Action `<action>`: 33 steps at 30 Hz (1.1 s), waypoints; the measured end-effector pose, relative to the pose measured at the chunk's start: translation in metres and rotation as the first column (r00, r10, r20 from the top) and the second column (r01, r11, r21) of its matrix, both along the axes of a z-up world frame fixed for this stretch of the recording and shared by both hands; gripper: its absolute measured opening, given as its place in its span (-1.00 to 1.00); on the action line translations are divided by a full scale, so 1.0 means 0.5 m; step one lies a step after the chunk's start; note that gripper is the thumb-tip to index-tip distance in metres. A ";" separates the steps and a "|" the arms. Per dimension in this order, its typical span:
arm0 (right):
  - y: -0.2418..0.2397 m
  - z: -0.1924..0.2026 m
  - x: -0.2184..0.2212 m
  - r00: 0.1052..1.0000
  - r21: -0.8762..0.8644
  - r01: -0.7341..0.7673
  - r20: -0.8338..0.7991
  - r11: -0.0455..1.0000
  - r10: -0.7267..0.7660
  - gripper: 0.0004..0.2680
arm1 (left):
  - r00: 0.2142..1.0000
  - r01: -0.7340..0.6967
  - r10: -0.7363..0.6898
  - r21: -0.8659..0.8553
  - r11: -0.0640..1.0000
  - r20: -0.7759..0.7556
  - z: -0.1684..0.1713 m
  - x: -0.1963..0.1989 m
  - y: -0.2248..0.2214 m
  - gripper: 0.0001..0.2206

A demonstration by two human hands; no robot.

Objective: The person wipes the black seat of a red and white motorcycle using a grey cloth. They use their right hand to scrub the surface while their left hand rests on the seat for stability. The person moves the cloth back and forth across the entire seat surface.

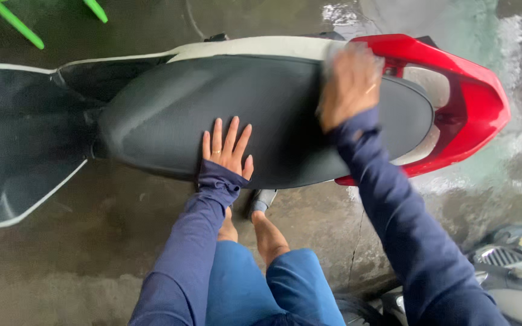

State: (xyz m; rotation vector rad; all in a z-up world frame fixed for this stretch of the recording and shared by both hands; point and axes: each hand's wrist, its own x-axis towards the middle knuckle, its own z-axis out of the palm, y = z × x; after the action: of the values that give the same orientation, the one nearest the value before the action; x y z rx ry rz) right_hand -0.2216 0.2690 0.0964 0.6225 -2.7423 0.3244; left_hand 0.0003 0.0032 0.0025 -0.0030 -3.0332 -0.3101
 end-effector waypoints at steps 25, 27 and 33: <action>0.257 -0.036 0.058 0.978 0.064 -0.121 -0.161 0.991 0.130 -0.60 | 0.999 0.016 -0.016 0.016 1.000 -0.052 -0.009 0.010 -0.005 -0.21; 0.267 -0.044 0.110 0.982 0.001 0.071 -0.178 0.997 -0.069 -0.58 | 0.998 0.027 -0.026 0.019 0.999 -0.060 -0.010 -0.002 -0.008 -0.21; 0.325 -0.061 0.154 0.976 0.096 -0.074 -0.196 0.993 0.092 -0.62 | 0.997 0.031 -0.031 0.001 1.000 -0.066 -0.011 0.009 -0.007 -0.20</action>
State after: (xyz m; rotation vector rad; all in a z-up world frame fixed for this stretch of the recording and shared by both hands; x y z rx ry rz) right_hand -0.1448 0.4314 0.0661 0.7518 -2.5528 0.1506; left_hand 0.0047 -0.0005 -0.0030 -0.0589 -2.9703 -0.3096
